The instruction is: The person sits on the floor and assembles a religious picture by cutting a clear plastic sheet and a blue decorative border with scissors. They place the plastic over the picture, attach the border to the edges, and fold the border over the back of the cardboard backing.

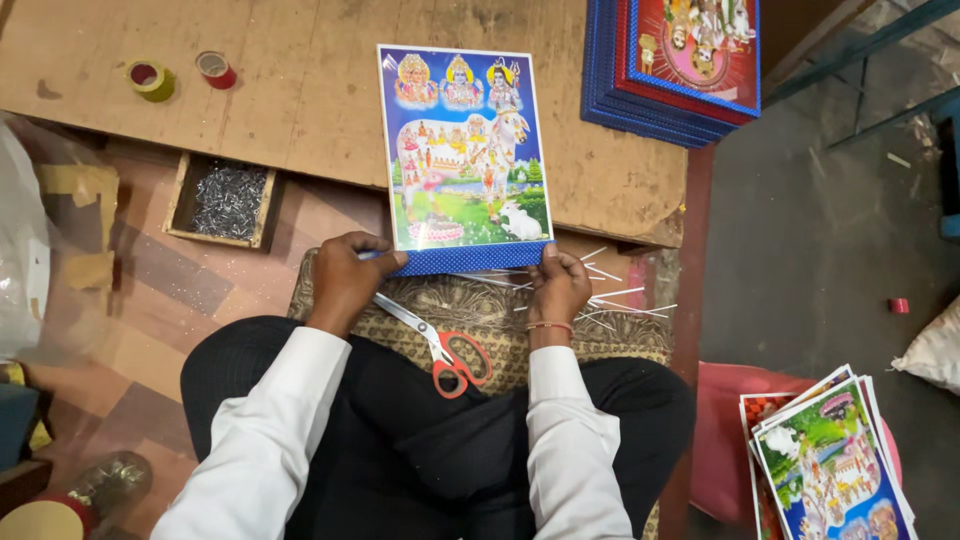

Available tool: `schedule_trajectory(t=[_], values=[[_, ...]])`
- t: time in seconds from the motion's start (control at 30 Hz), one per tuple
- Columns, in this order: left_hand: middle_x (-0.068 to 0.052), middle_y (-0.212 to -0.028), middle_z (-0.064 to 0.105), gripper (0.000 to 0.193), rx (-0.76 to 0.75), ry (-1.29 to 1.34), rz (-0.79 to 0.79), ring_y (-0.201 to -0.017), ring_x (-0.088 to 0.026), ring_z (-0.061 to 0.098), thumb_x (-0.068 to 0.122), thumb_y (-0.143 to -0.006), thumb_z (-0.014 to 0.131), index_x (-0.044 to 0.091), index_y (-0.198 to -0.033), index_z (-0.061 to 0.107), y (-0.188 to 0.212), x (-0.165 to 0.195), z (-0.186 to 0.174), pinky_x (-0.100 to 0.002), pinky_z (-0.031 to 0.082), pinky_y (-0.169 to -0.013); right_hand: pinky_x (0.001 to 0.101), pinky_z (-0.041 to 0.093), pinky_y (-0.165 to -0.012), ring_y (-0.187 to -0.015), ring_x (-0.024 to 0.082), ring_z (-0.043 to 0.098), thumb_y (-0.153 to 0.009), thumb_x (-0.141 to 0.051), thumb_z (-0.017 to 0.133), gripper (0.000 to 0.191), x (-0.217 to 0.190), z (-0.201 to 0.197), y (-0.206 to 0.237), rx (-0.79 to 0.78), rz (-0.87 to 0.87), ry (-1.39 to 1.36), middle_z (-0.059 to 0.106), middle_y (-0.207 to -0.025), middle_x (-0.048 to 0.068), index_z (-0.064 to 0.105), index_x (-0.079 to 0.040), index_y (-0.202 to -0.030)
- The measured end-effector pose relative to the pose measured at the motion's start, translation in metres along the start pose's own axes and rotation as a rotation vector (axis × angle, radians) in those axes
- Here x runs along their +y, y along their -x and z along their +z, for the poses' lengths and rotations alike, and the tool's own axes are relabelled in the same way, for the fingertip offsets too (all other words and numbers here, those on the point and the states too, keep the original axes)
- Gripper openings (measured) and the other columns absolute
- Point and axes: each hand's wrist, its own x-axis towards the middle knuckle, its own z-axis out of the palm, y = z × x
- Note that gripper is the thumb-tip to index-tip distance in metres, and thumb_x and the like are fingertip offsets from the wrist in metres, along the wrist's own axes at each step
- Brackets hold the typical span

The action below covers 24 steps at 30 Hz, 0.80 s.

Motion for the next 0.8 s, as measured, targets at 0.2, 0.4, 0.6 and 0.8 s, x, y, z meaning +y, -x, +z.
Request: schedule_trajectory(t=[0.2, 0.4, 0.6, 0.8], values=[[-0.012, -0.078, 0.077, 0.027, -0.075, 0.038, -0.100, -0.068, -0.020, 0.073, 0.022, -0.073, 0.089, 0.003, -0.091, 0.081, 0.000, 0.004, 0.001, -0.033, 0.056, -0.064, 0.0318, 0.060, -0.062, -0.068, 0.019, 0.068, -0.089, -0.002, 0.077, 0.015, -0.005, 0.003, 0.003, -0.002, 0.017, -0.015, 0.070, -0.082, 0.010, 0.063, -0.001, -0.084], [-0.012, -0.075, 0.076, 0.026, -0.068, 0.014, -0.108, -0.064, -0.019, 0.070, 0.021, -0.073, 0.089, 0.003, -0.089, 0.081, 0.001, 0.009, 0.000, -0.034, 0.054, -0.060, 0.0319, 0.061, -0.062, -0.069, 0.019, 0.068, -0.089, -0.002, 0.077, 0.015, -0.007, 0.006, 0.003, 0.012, 0.010, 0.009, 0.070, -0.082, 0.010, 0.063, -0.001, -0.083], [-0.013, -0.074, 0.076, 0.026, -0.072, 0.015, -0.121, -0.061, -0.020, 0.070, 0.021, -0.073, 0.089, 0.003, -0.090, 0.081, 0.000, 0.008, 0.001, -0.034, 0.053, -0.057, 0.0316, 0.061, -0.062, -0.068, 0.019, 0.069, -0.089, -0.002, 0.077, 0.015, -0.010, 0.009, 0.006, 0.006, 0.014, 0.000, 0.071, -0.081, 0.011, 0.063, -0.001, -0.083], [-0.012, -0.075, 0.076, 0.026, -0.066, 0.020, -0.083, -0.061, -0.018, 0.070, 0.021, -0.073, 0.090, 0.002, -0.086, 0.080, -0.001, 0.006, 0.003, -0.032, 0.053, -0.058, 0.0312, 0.060, -0.061, -0.067, 0.019, 0.069, -0.089, -0.002, 0.076, 0.015, -0.015, 0.012, 0.009, 0.019, 0.029, 0.018, 0.071, -0.081, 0.012, 0.063, 0.000, -0.083]])
